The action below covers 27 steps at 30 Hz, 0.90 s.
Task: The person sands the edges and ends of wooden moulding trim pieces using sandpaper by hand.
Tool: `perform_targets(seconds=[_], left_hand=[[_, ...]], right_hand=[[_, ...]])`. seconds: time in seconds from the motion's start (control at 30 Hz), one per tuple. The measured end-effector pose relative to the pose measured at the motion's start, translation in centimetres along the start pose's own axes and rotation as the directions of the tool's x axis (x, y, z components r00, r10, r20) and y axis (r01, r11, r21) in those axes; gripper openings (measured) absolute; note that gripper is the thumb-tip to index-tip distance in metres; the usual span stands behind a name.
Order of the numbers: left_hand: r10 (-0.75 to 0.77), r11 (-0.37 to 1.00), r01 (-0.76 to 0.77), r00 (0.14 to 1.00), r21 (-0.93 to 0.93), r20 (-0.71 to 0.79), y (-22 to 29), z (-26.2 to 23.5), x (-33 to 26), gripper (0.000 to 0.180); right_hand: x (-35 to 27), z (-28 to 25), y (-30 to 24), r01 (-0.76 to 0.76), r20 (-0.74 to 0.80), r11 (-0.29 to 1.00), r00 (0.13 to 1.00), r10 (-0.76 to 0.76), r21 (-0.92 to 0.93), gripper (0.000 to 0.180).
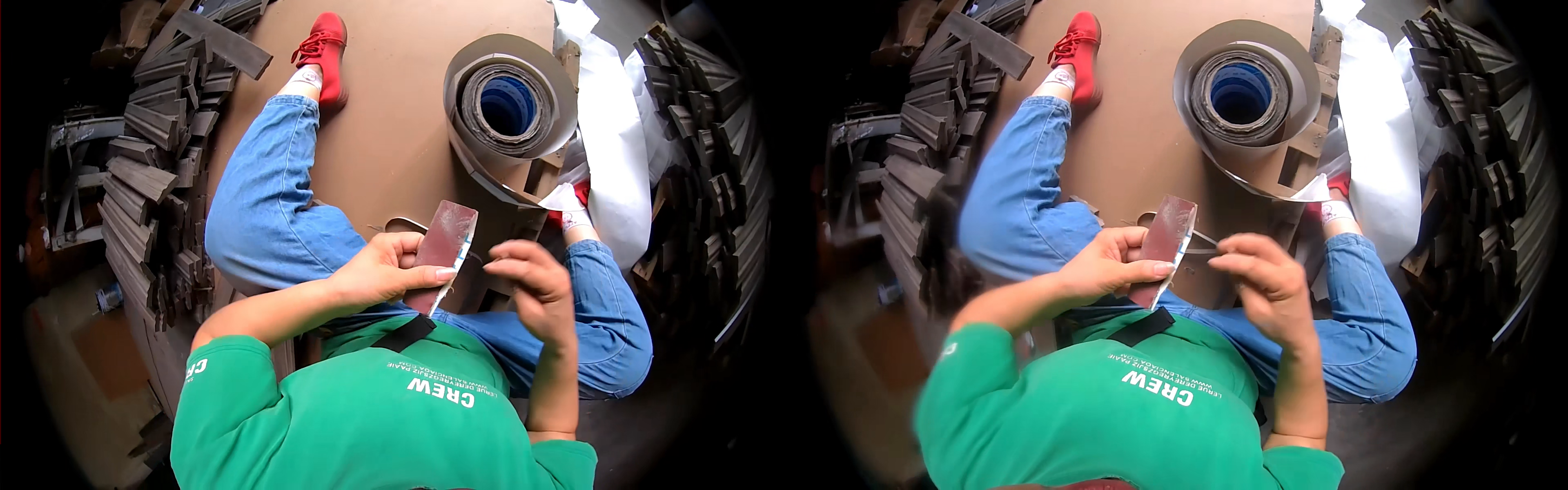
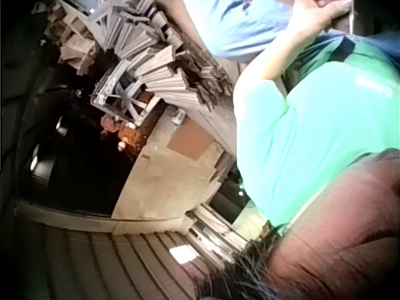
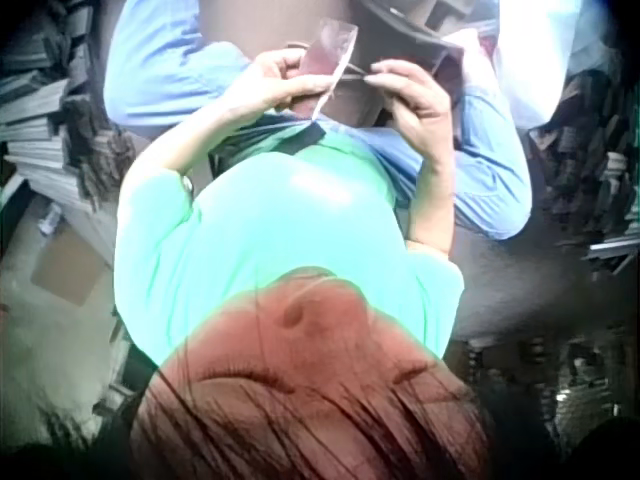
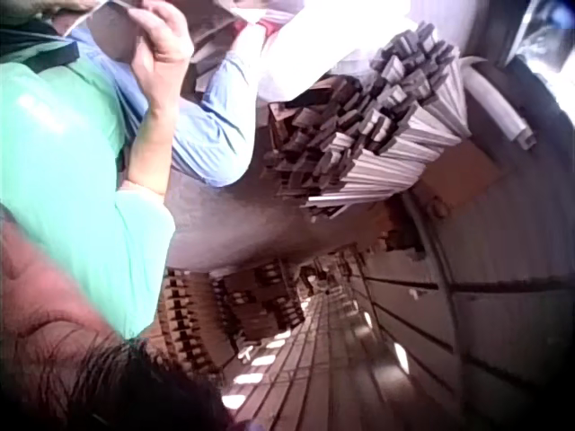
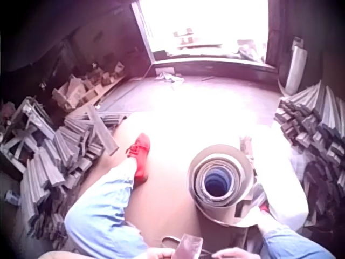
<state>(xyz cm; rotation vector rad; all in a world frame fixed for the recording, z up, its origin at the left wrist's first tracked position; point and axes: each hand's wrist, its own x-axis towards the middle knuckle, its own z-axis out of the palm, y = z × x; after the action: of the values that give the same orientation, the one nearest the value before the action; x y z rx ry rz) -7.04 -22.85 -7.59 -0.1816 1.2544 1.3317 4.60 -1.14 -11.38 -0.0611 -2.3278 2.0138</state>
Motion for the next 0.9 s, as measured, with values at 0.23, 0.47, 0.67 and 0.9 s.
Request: perform_targets(seconds=[0.23, 0.47, 0.67, 0.9], left_hand=[[0.127, 0.974, -0.147, 0.984, -0.172, -0.122, -6.2, 1.0, -0.9, 0.021], [0.288, 0.937, -0.302, 0.952, -0.175, -0.1, -7.1, 0.9, -2.8, 0.019], [0.331, 0.921, -0.338, 0.941, -0.193, -0.068, -6.9, 0.4, -2.1, 0.02], [0.257, 0.949, -0.232, 0.961, -0.213, 0.099, -6.4, 2.4, 1.0, 0.024]], right_hand=[[-4.8, 5.7, 1.5, -0.454, 0.161, 0.889, 0.883, 0.44, 0.061, 0.004], [-2.4, 5.1, -0.4, -0.288, 0.029, 0.946, 0.955, 0.296, -0.149, 0.016], [-2.8, 5.1, 0.7, -0.268, 0.063, 0.961, 0.96, 0.272, -0.062, 0.062], [-4.4, 3.9, 3.0, -0.335, -0.048, 0.817, 0.934, 0.355, -0.469, 0.052]])
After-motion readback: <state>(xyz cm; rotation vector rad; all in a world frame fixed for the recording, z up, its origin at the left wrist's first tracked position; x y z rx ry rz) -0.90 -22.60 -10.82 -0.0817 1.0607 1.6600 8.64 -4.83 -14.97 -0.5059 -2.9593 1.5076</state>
